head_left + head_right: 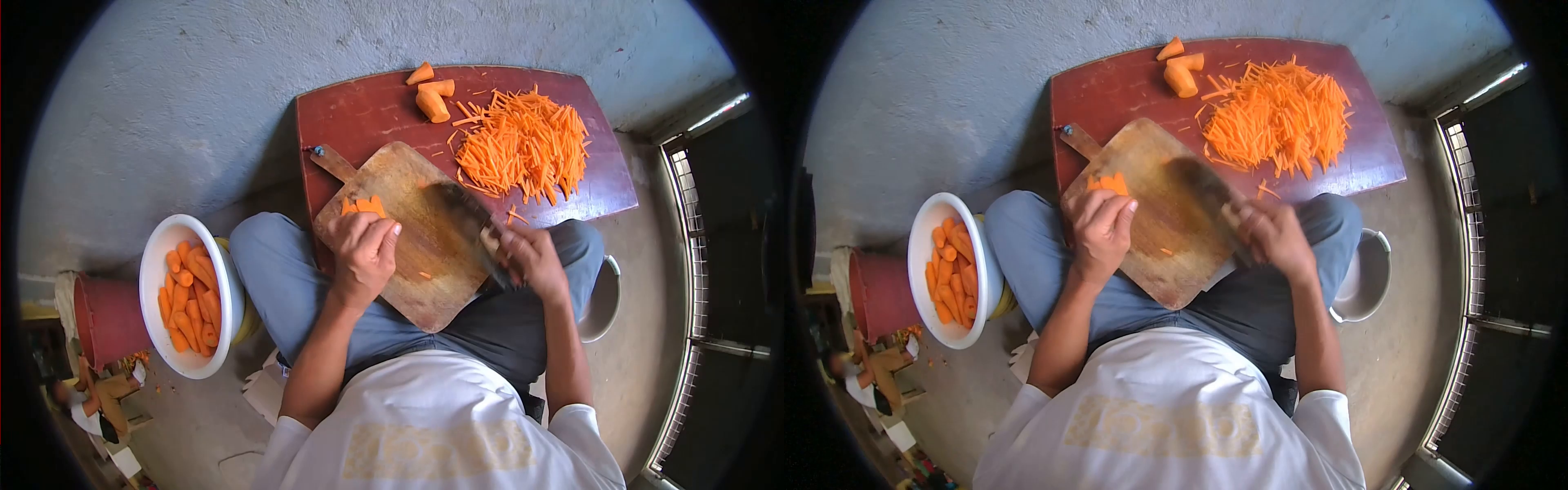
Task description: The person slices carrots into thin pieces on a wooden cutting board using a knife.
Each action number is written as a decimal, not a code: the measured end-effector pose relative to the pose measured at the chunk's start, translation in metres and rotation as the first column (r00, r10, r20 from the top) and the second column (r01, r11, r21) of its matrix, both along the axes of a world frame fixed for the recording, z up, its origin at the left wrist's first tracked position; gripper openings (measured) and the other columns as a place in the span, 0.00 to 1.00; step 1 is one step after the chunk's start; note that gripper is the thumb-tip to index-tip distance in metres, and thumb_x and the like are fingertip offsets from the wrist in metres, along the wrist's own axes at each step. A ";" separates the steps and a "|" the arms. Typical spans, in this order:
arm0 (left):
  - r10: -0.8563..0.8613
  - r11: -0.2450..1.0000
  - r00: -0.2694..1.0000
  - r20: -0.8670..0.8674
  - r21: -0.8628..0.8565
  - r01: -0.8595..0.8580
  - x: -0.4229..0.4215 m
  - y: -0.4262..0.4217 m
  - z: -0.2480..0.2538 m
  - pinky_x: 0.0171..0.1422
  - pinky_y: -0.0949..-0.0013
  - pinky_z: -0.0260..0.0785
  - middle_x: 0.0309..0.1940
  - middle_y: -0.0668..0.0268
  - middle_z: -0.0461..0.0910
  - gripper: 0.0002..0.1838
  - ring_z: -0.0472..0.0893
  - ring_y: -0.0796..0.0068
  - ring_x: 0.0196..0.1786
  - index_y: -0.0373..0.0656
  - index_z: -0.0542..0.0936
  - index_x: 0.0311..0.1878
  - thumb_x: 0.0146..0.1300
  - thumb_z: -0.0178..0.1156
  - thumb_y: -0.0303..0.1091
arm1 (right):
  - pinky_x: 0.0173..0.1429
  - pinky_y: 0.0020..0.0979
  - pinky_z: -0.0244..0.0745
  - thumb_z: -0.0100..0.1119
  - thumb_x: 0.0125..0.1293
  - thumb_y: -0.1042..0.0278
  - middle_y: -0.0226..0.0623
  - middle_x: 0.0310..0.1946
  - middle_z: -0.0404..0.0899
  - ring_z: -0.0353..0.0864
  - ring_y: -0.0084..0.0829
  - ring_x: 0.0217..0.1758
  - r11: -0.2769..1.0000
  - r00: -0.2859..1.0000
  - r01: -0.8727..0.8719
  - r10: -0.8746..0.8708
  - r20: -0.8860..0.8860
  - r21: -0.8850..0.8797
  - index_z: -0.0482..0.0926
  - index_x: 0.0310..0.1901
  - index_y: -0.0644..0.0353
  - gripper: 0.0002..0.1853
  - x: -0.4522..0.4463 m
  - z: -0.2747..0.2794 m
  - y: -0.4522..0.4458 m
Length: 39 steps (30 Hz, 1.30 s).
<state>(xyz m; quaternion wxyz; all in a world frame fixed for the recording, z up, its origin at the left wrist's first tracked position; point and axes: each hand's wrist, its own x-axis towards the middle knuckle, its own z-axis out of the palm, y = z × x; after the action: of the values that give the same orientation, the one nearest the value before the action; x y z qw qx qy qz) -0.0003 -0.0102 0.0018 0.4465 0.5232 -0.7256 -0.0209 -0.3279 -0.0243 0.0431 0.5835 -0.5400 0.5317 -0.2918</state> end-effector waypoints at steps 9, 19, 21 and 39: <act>-0.368 0.922 0.926 0.088 0.166 0.351 -0.034 0.017 0.005 0.67 0.50 0.69 0.50 0.62 0.84 0.20 0.84 0.57 0.56 0.43 0.90 0.54 0.61 0.84 0.36 | 0.25 0.25 0.66 0.59 0.90 0.52 0.27 0.28 0.79 0.75 0.18 0.20 0.976 0.981 0.191 -0.186 0.051 -0.102 0.86 0.53 0.64 0.20 -0.009 0.015 -0.013; 0.078 0.980 0.991 -0.104 0.191 -0.057 0.029 -0.007 0.017 0.67 0.50 0.71 0.51 0.61 0.86 0.10 0.84 0.53 0.56 0.42 0.89 0.52 0.71 0.78 0.30 | 0.26 0.23 0.69 0.64 0.89 0.55 0.28 0.32 0.82 0.74 0.16 0.21 0.918 0.939 -0.337 0.313 0.140 0.208 0.89 0.66 0.71 0.23 0.002 0.017 0.042; 0.096 0.967 0.993 -0.068 0.241 -0.077 0.034 -0.009 0.017 0.69 0.49 0.71 0.53 0.61 0.86 0.12 0.84 0.52 0.58 0.42 0.90 0.53 0.70 0.78 0.31 | 0.25 0.22 0.68 0.64 0.89 0.54 0.29 0.34 0.84 0.74 0.15 0.21 0.947 0.956 -0.282 0.264 0.130 0.151 0.90 0.62 0.71 0.23 -0.010 0.001 0.026; -0.050 0.989 0.987 0.153 0.146 0.028 0.032 -0.034 0.009 0.64 0.51 0.75 0.49 0.58 0.91 0.15 0.87 0.51 0.52 0.39 0.91 0.57 0.69 0.77 0.29 | 0.38 0.30 0.75 0.66 0.88 0.57 0.27 0.35 0.82 0.78 0.18 0.34 0.992 0.996 -0.086 0.086 -0.009 -0.089 0.86 0.65 0.70 0.22 0.047 0.004 0.000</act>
<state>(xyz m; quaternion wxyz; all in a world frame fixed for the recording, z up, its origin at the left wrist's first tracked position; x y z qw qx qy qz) 0.0319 -0.0439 0.0112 0.3491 0.5396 -0.7651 -0.0407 -0.2813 -0.0244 0.0468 0.5693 -0.5887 0.4961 -0.2884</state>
